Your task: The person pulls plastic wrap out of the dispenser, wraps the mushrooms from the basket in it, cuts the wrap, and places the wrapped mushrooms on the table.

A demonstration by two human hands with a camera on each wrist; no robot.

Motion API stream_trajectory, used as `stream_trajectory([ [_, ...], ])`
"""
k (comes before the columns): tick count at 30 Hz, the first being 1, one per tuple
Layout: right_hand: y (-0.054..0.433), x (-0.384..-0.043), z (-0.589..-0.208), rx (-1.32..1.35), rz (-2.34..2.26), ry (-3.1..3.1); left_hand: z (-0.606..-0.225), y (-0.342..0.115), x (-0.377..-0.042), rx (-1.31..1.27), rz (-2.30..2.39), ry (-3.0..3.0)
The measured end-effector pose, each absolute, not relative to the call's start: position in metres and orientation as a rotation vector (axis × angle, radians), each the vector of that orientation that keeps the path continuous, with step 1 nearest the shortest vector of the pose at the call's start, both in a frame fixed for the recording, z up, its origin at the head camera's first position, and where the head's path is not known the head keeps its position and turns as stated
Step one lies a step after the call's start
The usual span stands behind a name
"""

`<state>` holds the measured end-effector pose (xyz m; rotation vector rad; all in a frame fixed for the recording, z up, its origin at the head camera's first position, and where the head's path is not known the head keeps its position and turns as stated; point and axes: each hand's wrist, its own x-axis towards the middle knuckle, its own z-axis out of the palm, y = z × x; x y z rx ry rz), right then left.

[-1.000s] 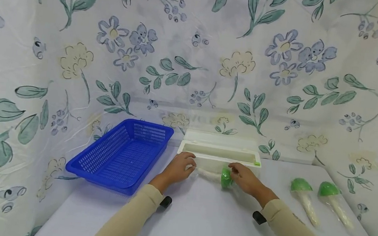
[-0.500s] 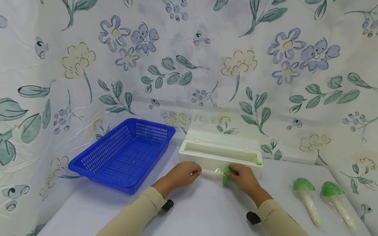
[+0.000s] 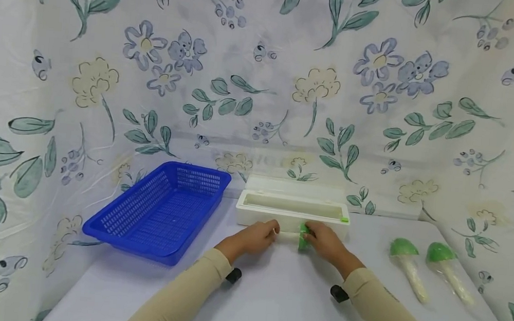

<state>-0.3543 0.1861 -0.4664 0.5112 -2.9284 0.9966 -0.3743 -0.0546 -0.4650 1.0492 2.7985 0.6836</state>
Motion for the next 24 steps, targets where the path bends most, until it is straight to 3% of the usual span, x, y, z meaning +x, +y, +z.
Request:
stream_trajectory([
  [3, 0.186, -0.35, -0.466, 0.512, 0.936, -2.912, -0.465, -0.058, -0.378, 1.115, 0.705, 2.898],
  [12, 0.187, -0.343, -0.471, 0.452, 0.803, -2.877, -0.472, -0.051, -0.384, 1.356, -0.167, 3.141],
  [18, 0.183, -0.341, -0.475, 0.42, 0.824, -2.91, -0.473, -0.051, -0.384, 1.579, -0.263, 3.159],
  [24, 0.182, -0.339, -0.476, 0.431, 0.885, -2.894, -0.47, -0.053, -0.382, 1.596, -0.298, 3.138],
])
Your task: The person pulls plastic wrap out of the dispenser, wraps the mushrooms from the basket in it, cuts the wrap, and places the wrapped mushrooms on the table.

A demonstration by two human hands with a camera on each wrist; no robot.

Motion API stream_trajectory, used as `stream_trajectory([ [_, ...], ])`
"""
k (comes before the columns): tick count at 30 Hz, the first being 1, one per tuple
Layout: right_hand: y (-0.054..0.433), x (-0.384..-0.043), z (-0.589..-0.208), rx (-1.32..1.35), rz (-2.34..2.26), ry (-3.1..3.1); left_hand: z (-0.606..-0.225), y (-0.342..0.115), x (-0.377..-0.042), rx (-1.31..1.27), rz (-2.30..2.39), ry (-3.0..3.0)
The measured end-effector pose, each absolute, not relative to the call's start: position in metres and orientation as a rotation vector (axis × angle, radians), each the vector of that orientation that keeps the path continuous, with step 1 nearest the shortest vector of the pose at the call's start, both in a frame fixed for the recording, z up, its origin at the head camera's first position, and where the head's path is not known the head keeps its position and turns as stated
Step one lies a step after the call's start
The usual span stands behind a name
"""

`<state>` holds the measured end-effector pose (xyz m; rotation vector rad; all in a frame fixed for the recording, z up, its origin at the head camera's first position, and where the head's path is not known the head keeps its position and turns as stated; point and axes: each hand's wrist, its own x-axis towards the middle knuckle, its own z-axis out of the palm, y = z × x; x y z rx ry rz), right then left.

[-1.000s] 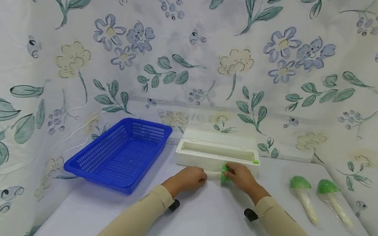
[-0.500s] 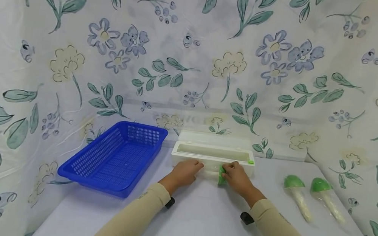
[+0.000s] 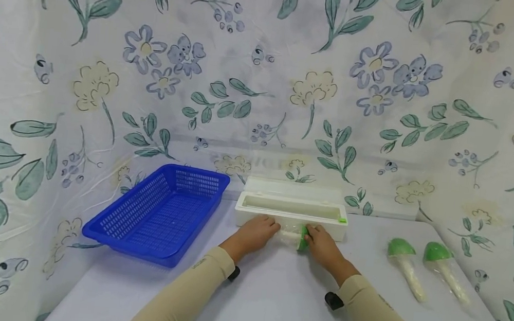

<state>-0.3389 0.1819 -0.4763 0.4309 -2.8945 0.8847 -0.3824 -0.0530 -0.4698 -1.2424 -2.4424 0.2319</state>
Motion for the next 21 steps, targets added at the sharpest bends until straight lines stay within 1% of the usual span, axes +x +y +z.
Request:
stream_trajectory([
  [3, 0.185, -0.339, -0.476, 0.436, 1.034, -2.846, -0.469, -0.052, -0.381, -1.238, 0.279, -2.487],
  [9, 0.193, -0.336, -0.476, 0.382, 1.494, -2.616, -0.469, -0.056, -0.374, -1.222, 0.285, -2.565],
  [14, 0.196, -0.336, -0.483, 0.404, 1.602, -2.496, -0.467, -0.06, -0.37, -1.204, 0.315, -2.616],
  [18, 0.195, -0.335, -0.488, 0.35, 1.7, -2.451, -0.467, -0.06, -0.368, -1.201, 0.34, -2.613],
  [21, 0.192, -0.335, -0.488, 0.323, 1.691, -2.433, -0.467, -0.058, -0.37, -1.182, 0.33, -2.603],
])
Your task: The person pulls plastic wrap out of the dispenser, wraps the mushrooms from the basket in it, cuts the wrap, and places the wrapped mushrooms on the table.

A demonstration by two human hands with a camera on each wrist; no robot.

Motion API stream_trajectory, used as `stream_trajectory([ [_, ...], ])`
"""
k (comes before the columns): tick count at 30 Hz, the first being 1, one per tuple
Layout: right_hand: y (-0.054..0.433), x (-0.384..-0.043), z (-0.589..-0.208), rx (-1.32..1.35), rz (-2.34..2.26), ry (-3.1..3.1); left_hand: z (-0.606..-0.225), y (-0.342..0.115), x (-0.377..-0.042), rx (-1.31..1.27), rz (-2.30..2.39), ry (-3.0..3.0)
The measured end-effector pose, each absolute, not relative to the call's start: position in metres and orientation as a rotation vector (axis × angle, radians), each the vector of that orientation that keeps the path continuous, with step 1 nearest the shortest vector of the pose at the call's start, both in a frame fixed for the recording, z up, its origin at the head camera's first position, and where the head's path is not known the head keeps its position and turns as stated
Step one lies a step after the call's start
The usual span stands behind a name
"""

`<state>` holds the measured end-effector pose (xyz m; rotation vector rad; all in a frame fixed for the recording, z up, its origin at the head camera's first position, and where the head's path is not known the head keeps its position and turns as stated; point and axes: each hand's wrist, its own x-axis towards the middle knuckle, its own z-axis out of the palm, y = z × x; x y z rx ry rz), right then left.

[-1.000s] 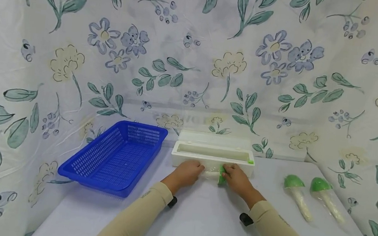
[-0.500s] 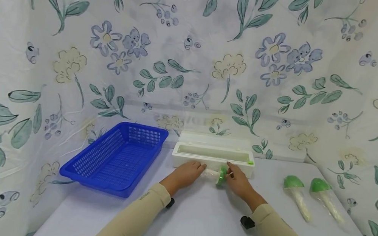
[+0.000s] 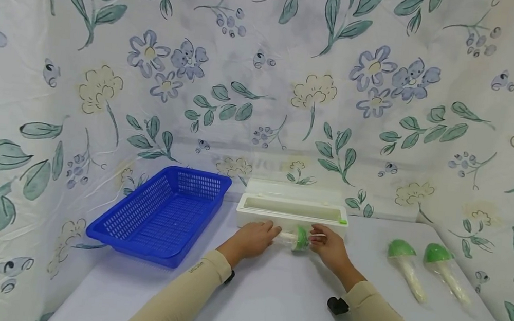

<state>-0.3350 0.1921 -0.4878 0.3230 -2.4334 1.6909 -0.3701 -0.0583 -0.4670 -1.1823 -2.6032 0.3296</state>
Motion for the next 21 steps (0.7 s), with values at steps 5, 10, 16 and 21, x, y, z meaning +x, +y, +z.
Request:
stream_trajectory([
  [5, 0.184, -0.333, -0.484, 0.313, 1.569, -2.479, -0.468, -0.053, -0.373, -1.118, 0.334, -2.594],
  [10, 0.18, -0.33, -0.482, 0.322, 1.476, -2.515, -0.47, -0.046, -0.37, -1.044, 0.457, -2.528],
  [16, 0.177, -0.329, -0.484, 0.392, 1.44, -2.536, -0.47, -0.039, -0.365, -0.963, 0.524, -2.415],
  [21, 0.175, -0.329, -0.484, 0.357, 1.434, -2.555, -0.469, -0.035, -0.365, -0.867, 0.567, -2.356],
])
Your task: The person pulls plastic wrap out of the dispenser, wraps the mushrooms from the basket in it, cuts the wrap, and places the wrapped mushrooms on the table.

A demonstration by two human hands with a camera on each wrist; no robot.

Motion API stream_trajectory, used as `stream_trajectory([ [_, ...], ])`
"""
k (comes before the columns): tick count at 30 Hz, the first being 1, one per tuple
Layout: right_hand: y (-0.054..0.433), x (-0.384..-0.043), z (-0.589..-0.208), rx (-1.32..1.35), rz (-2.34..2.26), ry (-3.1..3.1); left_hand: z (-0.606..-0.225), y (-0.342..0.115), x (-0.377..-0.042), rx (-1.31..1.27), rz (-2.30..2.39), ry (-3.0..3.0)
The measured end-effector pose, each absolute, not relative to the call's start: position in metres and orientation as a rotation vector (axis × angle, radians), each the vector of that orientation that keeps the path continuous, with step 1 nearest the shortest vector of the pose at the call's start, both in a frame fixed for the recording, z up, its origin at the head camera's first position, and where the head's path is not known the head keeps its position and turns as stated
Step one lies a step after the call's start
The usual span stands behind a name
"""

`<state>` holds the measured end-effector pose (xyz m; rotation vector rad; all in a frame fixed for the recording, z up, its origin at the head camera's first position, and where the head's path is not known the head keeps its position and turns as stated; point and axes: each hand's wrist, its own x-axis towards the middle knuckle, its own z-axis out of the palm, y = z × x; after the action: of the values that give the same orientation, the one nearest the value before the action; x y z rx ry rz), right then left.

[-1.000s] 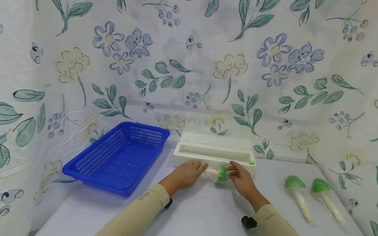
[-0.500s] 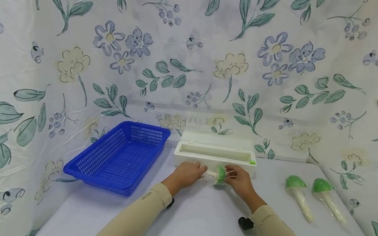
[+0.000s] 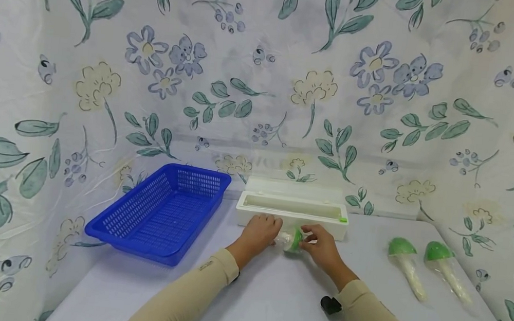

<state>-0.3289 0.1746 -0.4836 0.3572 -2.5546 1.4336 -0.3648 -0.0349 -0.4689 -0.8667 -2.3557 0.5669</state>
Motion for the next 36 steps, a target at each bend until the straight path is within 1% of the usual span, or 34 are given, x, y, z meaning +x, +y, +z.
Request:
stream_trajectory([
  [3, 0.172, -0.328, -0.482, 0.332, 1.449, -2.551, -0.468, -0.033, -0.364, -0.836, 0.526, -2.344],
  [10, 0.168, -0.325, -0.479, 0.364, 1.43, -2.473, -0.467, -0.032, -0.36, -0.896, 0.539, -2.349],
  [16, 0.172, -0.318, -0.472, 0.362, 1.727, -2.226, -0.462, -0.039, -0.358, -0.805, 0.436, -2.365],
  [20, 0.176, -0.317, -0.47, 0.355, 1.731, -2.162, -0.457, -0.045, -0.358, -0.768, 0.381, -2.409],
  [24, 0.172, -0.315, -0.47, 0.406, 1.66, -2.241, -0.453, -0.046, -0.357, -0.788, 0.326, -2.448],
  [30, 0.16, -0.315, -0.464, 0.357, 1.646, -2.142, -0.452, -0.042, -0.352, -0.855, 0.345, -2.355],
  [36, 0.159, -0.32, -0.455, 0.342, 1.831, -2.11, -0.452, -0.043, -0.353, -0.871, 0.435, -2.262],
])
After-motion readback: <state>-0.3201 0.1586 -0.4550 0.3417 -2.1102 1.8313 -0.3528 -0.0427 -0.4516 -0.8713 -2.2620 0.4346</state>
